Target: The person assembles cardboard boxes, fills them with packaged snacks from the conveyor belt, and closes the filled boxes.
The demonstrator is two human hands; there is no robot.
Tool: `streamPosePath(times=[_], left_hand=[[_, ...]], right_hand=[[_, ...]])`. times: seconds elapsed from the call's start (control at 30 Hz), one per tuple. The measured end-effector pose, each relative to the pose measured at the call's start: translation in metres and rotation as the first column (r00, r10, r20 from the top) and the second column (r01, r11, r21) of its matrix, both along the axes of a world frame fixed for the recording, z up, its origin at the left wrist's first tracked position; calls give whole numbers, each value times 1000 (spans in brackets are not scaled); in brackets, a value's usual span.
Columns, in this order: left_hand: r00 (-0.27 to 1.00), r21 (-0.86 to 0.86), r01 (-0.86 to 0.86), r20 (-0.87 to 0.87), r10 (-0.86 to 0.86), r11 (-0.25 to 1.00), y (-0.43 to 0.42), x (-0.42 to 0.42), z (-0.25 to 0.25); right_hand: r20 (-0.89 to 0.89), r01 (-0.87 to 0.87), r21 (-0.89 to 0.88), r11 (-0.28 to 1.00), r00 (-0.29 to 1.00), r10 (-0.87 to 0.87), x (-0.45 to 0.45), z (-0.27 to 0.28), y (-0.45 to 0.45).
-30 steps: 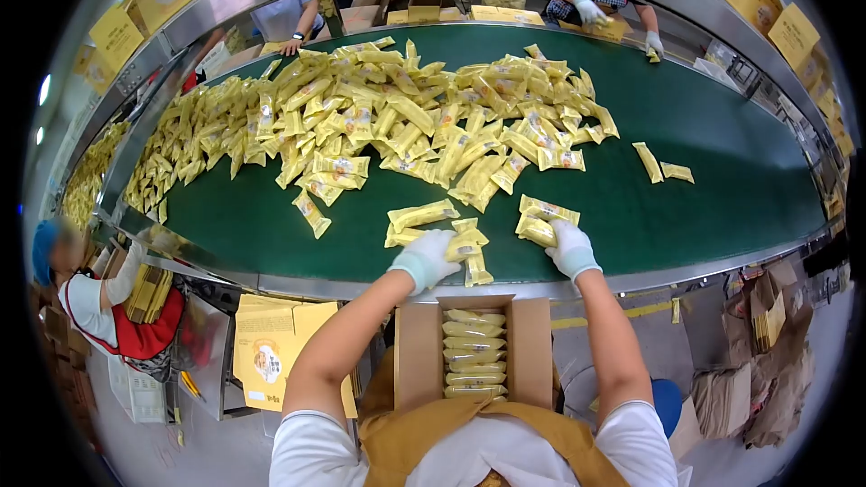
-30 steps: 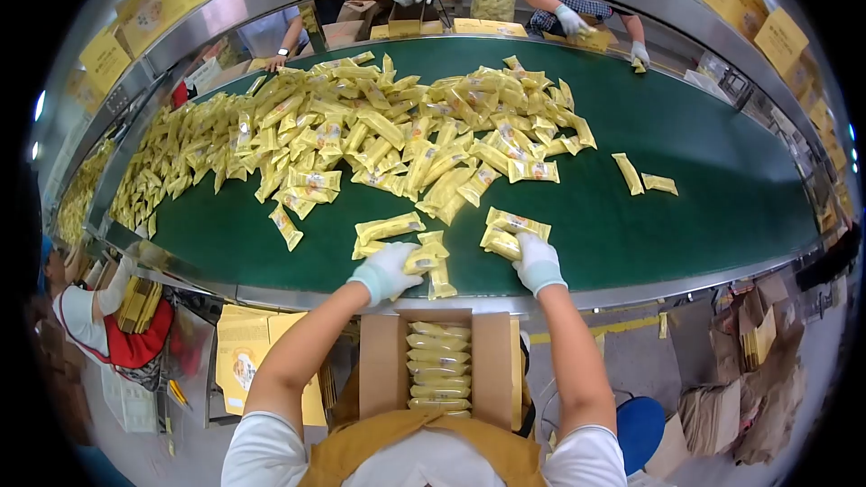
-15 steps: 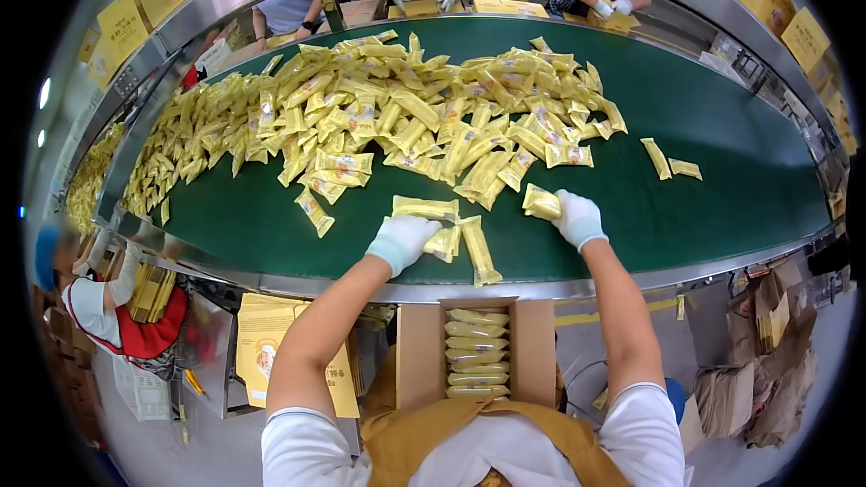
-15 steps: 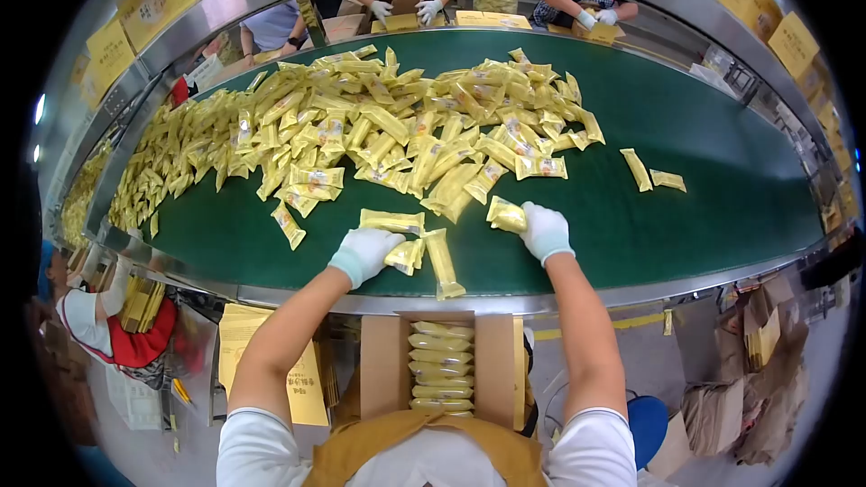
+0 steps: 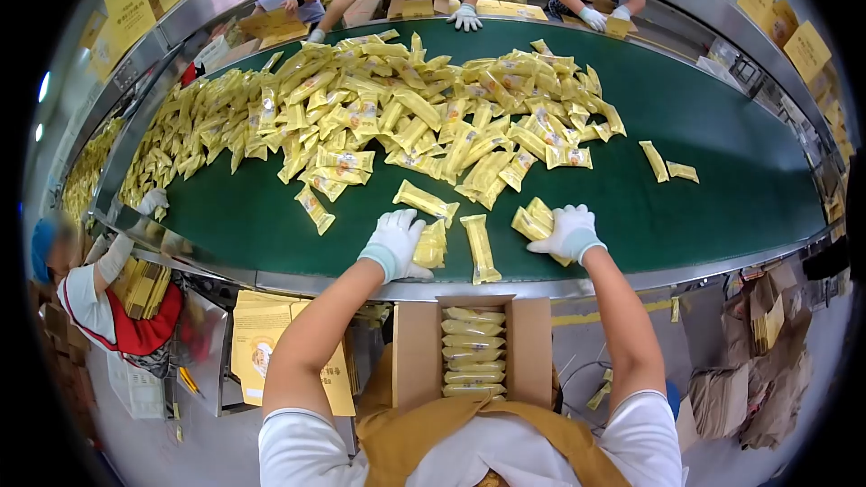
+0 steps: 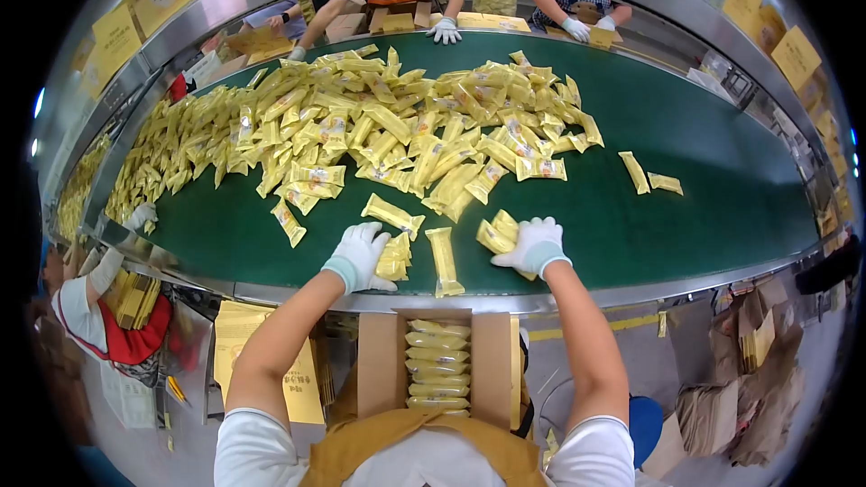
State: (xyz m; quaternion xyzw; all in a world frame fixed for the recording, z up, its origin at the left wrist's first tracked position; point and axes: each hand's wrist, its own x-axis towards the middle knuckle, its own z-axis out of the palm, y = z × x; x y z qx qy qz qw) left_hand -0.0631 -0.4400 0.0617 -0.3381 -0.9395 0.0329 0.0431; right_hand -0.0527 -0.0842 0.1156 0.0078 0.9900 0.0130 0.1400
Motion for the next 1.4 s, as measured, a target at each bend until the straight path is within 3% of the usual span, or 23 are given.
streamPosePath(times=[0.03, 0.07, 0.1, 0.13, 0.2, 0.3, 0.37, 0.43, 0.53, 0.6, 0.67, 0.73, 0.8, 0.87, 0.97, 1.07, 1.1, 1.2, 1.23, 1.33, 1.37, 1.4], left_hand=[[996, 28, 17, -89, -15, 999, 0, 2, -2], [999, 8, -26, 33, 26, 1000, -2, -1, -2], [985, -18, -62, 162, 64, 998, 3, 1, 10], [952, -49, -94, 287, 105, 994, 5, 3, 17], [954, -38, -93, 281, 100, 995, 3, 0, 14], [939, -19, -76, 334, 78, 997, -5, -9, 19], [915, 20, -69, 400, 55, 997, -15, -19, 26], [934, 65, -22, 358, -3, 998, -23, -32, 33], [917, 69, -13, 399, -16, 998, -15, -52, 58], [909, 163, 160, 360, -210, 973, -9, -76, 51], [905, 37, 199, 377, -198, 979, 4, -92, 46], [891, -45, 193, 427, -156, 980, 12, -97, 39], [861, -88, 141, 502, -79, 986, 15, -94, 29], [873, -90, 135, 482, -76, 987, 14, -83, 38], [906, -60, 78, 421, -46, 995, 10, -55, 35], [916, 76, -38, 401, 4, 996, 6, -28, 37], [934, 71, -28, 356, 1, 997, 4, -23, 31], [988, 133, -81, 141, 62, 988, 7, -6, 18], [979, 93, -99, 186, 81, 991, 8, -6, 17], [950, 1, -145, 280, 139, 989, 12, -6, 21], [945, -7, -155, 289, 151, 988, 13, -4, 23], [941, -15, -164, 297, 161, 986, 13, -2, 24]], right_hand=[[-56, -26, -92, 995, 998, 21, 3, 10, -12], [48, -29, -646, 763, 996, 79, 3, 11, -21], [164, 70, -895, 441, 970, 179, 12, 20, -37], [201, 100, -941, 324, 934, 295, 18, 31, -54], [361, 147, -874, 462, 834, 417, 8, 3, -73], [350, -196, -668, 718, 769, 535, -3, -4, -82], [403, -280, -564, 777, 729, 554, -8, 2, -71], [484, -288, -496, 819, 691, 536, -11, 11, -49], [463, -328, -462, 824, 704, 539, -20, 22, -18], [431, -196, -570, 798, 755, 494, -22, 43, -8], [347, -90, -647, 757, 850, 397, -25, 47, -5], [205, -95, -675, 732, 928, 310, -29, 19, -2], [138, -171, -532, 829, 949, 283, -25, -6, -9], [232, -271, -366, 891, 900, 369, -9, -20, -25], [-44, -423, -167, 891, 906, 422, 37, -21, -45], [-217, -521, -194, 832, 849, 481, 47, -16, -47], [-346, -568, -102, 817, 790, 506, 48, -13, -47], [-365, -506, -127, 853, 824, 434, 40, -16, -44], [-247, -477, -189, 858, 869, 429, 38, -23, -43], [-270, -463, -103, 880, 865, 423, 43, -25, -49], [-129, -438, -75, 896, 895, 426, 38, -23, -51], [-127, -369, -129, 920, 927, 354, 35, -17, -51]])
